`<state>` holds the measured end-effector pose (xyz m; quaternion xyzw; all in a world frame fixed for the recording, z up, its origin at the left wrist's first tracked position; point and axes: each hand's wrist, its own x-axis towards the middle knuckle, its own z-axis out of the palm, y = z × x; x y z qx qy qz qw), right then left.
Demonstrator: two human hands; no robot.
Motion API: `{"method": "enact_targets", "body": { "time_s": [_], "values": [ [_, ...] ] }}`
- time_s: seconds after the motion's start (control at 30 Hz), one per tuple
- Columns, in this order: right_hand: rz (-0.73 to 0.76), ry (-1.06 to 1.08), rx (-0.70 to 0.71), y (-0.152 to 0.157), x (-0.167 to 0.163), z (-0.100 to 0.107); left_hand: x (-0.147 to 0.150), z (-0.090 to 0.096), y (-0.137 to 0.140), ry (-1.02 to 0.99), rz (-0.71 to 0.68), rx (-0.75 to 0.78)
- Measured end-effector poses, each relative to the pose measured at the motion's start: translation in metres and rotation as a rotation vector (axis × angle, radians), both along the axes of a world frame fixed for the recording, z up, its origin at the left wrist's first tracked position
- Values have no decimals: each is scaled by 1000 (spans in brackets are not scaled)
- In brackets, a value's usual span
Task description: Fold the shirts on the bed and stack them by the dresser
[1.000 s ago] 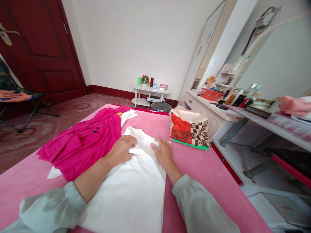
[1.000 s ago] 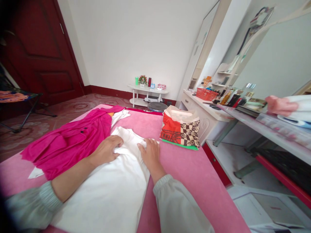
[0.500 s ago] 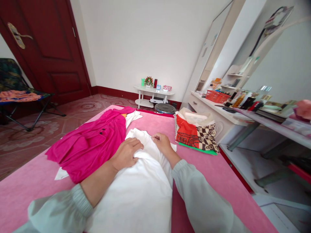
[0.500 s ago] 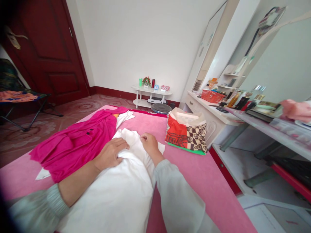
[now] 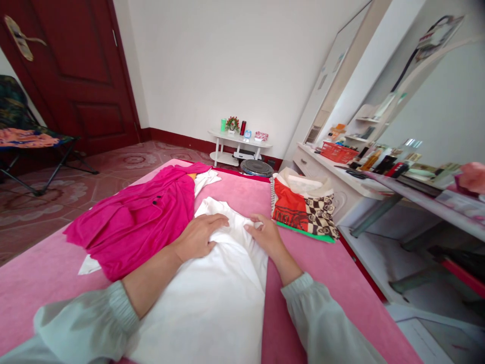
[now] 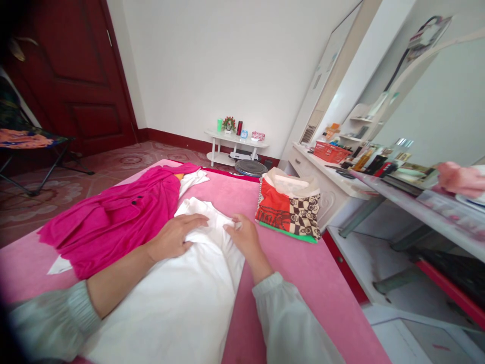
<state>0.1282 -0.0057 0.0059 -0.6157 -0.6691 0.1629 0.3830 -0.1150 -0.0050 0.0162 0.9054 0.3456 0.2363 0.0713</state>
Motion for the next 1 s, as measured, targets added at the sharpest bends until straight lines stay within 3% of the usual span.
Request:
{"method": "enact_targets", "body": {
  "time_s": [0.17,0.43,0.57,0.8,0.87,0.93,1.0],
  "values": [
    [-45,-113,2,-12,-15,-9,10,7,3,55,15,-57],
    [88,-36,100,-19,-20,-6,31,26,24,163,-121,-196],
    [80,49,81,-12,-12,-11,34,18,29,106,-29,-207],
    [29,429,27,10,13,-14,39,5,27,60,175,-171],
    [-4,368,101,6,12,-8,40,3,24,43,190,-163],
    [-42,189,189,-3,5,1,40,2,23,13,193,-162],
    [-18,-30,184,-14,-3,8,37,3,21,-42,181,-140]
  ]
}}
